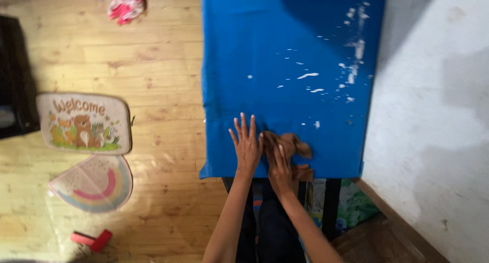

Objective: The person wipes a blue table surface with a brown cloth, removing white residue. The person moves around the table to clean different sections, including the area under a white appliance.

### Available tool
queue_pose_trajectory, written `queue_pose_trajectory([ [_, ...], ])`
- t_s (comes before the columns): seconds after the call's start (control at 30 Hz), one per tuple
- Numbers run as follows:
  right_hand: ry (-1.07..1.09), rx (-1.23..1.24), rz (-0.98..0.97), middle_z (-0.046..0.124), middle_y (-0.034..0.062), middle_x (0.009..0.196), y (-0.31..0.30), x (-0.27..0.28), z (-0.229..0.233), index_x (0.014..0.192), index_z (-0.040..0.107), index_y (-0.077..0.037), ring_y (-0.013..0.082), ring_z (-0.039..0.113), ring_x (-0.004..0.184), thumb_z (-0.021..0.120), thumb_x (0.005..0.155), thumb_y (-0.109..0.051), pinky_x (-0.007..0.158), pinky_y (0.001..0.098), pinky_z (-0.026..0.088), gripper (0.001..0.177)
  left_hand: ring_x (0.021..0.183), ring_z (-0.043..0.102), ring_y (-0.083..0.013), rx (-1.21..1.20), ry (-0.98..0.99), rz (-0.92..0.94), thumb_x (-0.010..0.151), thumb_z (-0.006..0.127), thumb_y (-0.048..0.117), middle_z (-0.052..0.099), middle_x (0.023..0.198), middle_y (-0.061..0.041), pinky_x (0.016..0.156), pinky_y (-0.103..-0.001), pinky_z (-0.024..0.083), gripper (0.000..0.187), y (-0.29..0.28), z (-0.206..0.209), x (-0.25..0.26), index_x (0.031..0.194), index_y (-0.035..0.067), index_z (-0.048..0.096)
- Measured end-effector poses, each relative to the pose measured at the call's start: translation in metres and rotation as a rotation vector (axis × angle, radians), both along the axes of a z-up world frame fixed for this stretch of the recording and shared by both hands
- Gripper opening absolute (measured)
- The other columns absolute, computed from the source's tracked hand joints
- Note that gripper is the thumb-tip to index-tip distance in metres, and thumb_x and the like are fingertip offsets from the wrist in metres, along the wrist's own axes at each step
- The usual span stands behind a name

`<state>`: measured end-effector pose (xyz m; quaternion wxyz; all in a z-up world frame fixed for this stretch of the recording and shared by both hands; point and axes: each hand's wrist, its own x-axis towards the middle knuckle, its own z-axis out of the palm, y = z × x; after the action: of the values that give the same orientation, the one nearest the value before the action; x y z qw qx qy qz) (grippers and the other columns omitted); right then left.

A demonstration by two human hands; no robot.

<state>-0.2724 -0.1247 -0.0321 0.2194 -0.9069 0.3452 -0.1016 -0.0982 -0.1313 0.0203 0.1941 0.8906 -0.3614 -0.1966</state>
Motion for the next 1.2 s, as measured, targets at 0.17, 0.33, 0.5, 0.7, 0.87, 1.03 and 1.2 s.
queue_pose_trajectory([
  [0.17,0.099,-0.003,0.254,0.047,0.0154,0.158,-0.056,0.096,-0.009,0.147,0.059,-0.010,0.0324,0.037,0.150,0.052,0.092,0.013,0.121,0.0536,0.036,0.060,0.157,0.012,-0.0466,0.013,-0.056,0.179,0.106,0.052,0.034,0.018,0.170,-0.021,0.122,-0.068,0.009,0.061,0.051,0.010,0.048,0.161,0.013,0.034],
  [0.33,-0.021,0.044,0.248,0.045,0.0218,0.159,-0.110,0.206,0.001,0.148,0.055,-0.006,0.0392,0.033,0.152,0.053,0.097,0.009,0.122,0.0536,0.032,0.053,0.157,0.011,-0.0450,0.010,-0.022,0.345,0.105,0.051,0.033,0.017,0.170,-0.020,0.122,-0.068,0.011,0.065,0.098,0.016,0.076,0.162,0.012,0.030],
  [0.5,0.048,-0.049,0.356,0.046,0.0202,0.153,-0.049,0.229,0.001,0.146,0.055,-0.002,0.0392,0.033,0.151,0.055,0.086,0.007,0.123,0.0579,0.031,0.061,0.158,0.009,-0.0457,0.027,-0.035,0.445,0.107,0.050,0.033,0.015,0.171,-0.020,0.123,-0.067,0.010,0.063,0.140,0.019,0.084,0.162,0.012,0.029],
  [0.7,-0.098,0.031,0.679,0.043,0.0109,0.159,0.059,0.154,-0.004,0.151,0.055,-0.005,0.0354,0.042,0.152,0.053,0.102,-0.009,0.126,0.0551,0.037,0.050,0.157,0.009,-0.0468,-0.002,-0.008,0.534,0.107,0.049,0.031,0.013,0.172,-0.020,0.122,-0.067,0.008,0.064,0.163,0.022,0.072,0.163,0.012,0.026],
  [0.87,-0.207,-0.188,1.029,0.045,0.0021,0.159,0.004,0.170,-0.004,0.144,0.062,-0.024,0.0196,0.044,0.145,0.057,0.098,-0.020,0.114,0.0683,0.033,0.047,0.157,0.009,-0.0468,0.003,-0.012,0.570,0.106,0.051,0.029,0.013,0.171,-0.019,0.122,-0.068,0.007,0.065,0.168,0.023,0.074,0.164,0.013,0.026],
  [1.03,0.062,-0.267,0.893,0.044,0.0045,0.159,-0.076,0.254,0.017,0.141,0.062,-0.022,0.0243,0.040,0.148,0.057,0.093,-0.015,0.115,0.0737,0.028,0.050,0.157,0.009,-0.0469,0.000,0.002,0.611,0.103,0.055,0.027,0.014,0.171,-0.020,0.122,-0.068,0.008,0.067,0.181,0.033,0.086,0.163,0.013,0.028],
  [1.2,0.099,-0.249,0.704,0.045,0.0142,0.156,-0.060,0.280,0.009,0.135,0.057,-0.013,0.0339,0.036,0.148,0.058,0.095,-0.024,0.117,0.0748,0.024,0.042,0.156,0.009,-0.0463,0.026,0.006,0.648,0.102,0.056,0.027,0.015,0.170,-0.020,0.122,-0.067,0.009,0.065,0.184,0.034,0.103,0.161,0.014,0.032],
])
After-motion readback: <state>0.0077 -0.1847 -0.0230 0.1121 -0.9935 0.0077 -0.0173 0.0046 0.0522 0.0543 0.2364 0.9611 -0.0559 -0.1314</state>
